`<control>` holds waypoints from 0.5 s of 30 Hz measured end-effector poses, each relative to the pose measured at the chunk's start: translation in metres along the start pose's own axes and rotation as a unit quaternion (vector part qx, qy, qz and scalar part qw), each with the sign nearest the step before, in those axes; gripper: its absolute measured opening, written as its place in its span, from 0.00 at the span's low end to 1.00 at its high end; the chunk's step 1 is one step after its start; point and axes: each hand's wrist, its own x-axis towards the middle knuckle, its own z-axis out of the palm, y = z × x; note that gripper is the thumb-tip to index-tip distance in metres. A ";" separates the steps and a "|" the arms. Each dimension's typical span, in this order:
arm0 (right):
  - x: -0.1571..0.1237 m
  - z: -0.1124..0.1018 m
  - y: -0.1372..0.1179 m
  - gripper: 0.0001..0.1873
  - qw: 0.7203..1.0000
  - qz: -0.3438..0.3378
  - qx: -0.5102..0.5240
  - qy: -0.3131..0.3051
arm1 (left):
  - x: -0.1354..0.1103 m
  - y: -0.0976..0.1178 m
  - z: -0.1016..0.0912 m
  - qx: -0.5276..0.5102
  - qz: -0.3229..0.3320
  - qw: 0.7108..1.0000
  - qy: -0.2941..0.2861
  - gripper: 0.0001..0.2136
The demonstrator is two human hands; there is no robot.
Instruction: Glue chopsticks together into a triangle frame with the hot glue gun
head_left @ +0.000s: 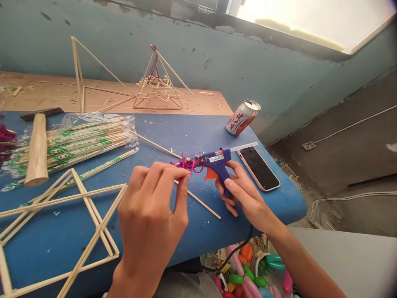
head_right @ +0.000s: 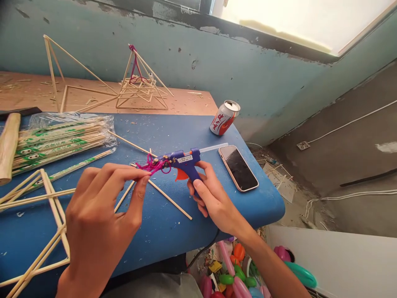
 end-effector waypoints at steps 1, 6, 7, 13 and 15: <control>0.001 0.000 0.001 0.18 1.000 -0.013 0.012 0.016 | -0.001 0.002 0.000 -0.014 0.006 1.000 -0.007 0.04; 0.014 -0.006 0.009 0.19 0.992 -0.069 0.056 0.092 | -0.015 0.011 -0.001 -0.079 0.031 0.996 -0.019 0.08; 0.016 -0.008 0.012 0.19 0.990 -0.076 0.062 0.102 | -0.018 0.011 -0.002 -0.088 0.033 0.995 -0.016 0.08; 0.023 -0.014 0.023 0.22 0.987 -0.077 0.076 0.115 | -0.027 0.001 -0.020 -0.085 -0.003 0.996 0.020 0.10; 0.023 -0.014 0.022 0.22 0.988 -0.068 0.070 0.116 | -0.028 -0.010 -0.029 -0.070 -0.007 0.997 0.031 0.10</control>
